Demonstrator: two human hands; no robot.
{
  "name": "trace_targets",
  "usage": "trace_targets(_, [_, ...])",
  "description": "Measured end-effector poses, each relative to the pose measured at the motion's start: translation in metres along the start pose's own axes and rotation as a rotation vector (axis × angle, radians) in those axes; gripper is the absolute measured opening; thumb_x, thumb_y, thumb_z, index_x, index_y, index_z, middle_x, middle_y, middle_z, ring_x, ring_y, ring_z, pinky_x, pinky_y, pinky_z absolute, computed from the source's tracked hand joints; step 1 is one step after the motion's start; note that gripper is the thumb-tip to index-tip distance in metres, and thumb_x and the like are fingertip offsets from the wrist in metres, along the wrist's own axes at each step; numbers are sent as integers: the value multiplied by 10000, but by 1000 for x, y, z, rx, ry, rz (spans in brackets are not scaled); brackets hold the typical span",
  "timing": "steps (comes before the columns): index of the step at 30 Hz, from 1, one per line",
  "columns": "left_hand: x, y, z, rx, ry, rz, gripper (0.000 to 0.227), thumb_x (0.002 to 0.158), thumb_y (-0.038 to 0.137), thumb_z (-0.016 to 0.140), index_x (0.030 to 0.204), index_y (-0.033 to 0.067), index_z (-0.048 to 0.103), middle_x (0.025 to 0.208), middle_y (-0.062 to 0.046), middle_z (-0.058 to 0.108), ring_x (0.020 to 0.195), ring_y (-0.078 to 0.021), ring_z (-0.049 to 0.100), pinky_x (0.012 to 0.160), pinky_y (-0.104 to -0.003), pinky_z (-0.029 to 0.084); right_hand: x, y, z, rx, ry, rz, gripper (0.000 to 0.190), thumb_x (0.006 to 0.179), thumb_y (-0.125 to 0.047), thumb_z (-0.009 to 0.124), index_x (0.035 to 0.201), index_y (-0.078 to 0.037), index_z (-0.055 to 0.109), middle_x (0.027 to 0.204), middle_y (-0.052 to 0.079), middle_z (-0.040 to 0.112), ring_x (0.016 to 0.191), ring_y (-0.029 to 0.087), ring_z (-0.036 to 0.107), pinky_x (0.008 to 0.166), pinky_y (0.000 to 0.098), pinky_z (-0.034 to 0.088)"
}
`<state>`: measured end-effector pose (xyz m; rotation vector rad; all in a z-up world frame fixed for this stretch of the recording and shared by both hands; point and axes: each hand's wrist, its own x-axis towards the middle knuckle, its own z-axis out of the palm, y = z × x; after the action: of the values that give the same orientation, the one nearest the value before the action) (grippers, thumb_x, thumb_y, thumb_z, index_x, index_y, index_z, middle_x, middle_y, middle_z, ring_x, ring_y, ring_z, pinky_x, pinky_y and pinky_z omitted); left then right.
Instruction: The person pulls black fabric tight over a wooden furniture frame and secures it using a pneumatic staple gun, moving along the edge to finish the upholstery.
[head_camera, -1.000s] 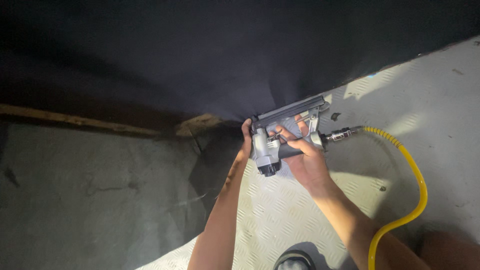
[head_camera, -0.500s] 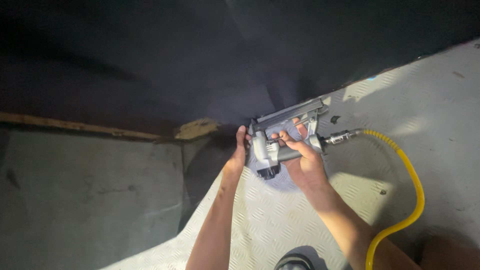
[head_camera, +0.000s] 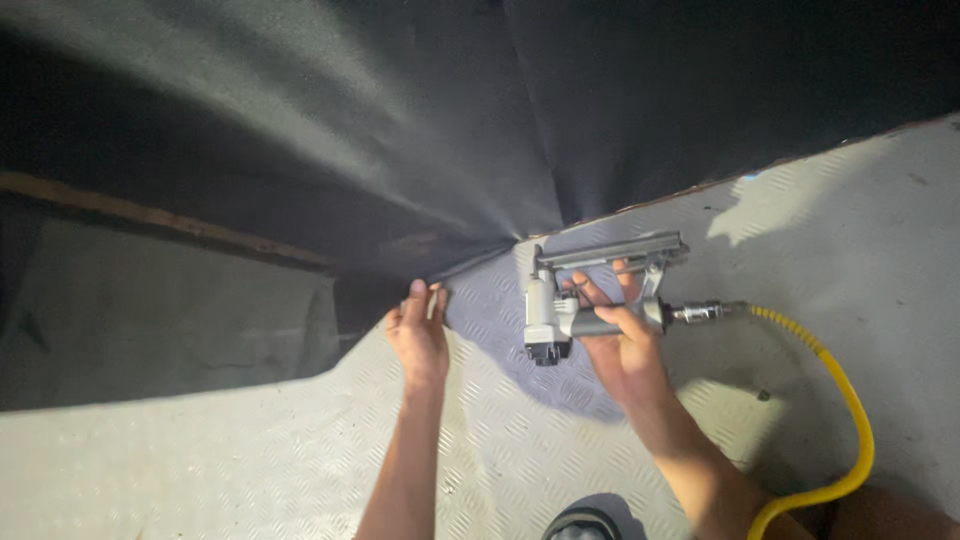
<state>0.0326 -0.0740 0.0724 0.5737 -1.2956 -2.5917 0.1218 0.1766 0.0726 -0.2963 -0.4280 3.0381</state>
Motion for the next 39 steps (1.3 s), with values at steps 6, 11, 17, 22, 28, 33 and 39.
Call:
trace_targets(6, [17,22,-19,115,-1,24,185,873,-31,724,1010,88,688,929,-17,688,868,-159,673,883,-380,581,-12,-4,-6,-94,129,29,663,876,-15,476,1487,-268,432,1415,133,578,1374,276,500,1139,605,367])
trace_targets(11, [18,27,-37,18,-10,-53,66,968,44,696,1020,7,679,958,-76,702,854,-199,699,842,-384,611,-12,-5,-6,-97,47,33,667,889,-25,457,1511,-262,426,1424,143,564,1379,301,482,1138,594,354])
trace_targets(17, [25,21,-46,171,98,-3,184,899,33,750,1057,-37,686,921,-96,720,768,-216,707,737,-351,595,-13,-4,-9,-124,90,25,630,889,-32,464,1487,-229,449,1431,162,574,1399,307,471,1147,571,353])
trace_targets(22, [48,23,-29,285,158,173,321,804,22,824,1082,17,663,885,-107,699,659,-216,658,602,-339,556,-14,-6,-12,-67,15,33,600,893,15,510,1437,-237,513,1426,159,571,1417,311,463,1177,564,337])
trace_targets(28, [51,19,-51,287,153,99,180,890,52,805,980,-56,692,854,-132,699,697,-200,676,622,-327,568,-14,-7,-5,-64,-6,38,557,909,17,507,1404,-236,536,1440,141,572,1440,287,462,1193,535,335])
trace_targets(33, [54,22,-70,99,104,23,171,895,-28,810,908,-69,645,846,-108,681,737,-202,689,735,-327,630,-19,-11,13,-156,-28,41,558,929,-2,472,1449,-204,511,1437,141,557,1404,293,474,1172,541,352])
trace_targets(39, [40,29,-66,150,93,84,191,830,-17,801,975,16,681,782,-59,653,655,-176,639,603,-318,576,-18,-10,24,-301,171,59,630,871,-42,451,1475,-219,425,1421,124,559,1367,282,500,1126,526,381])
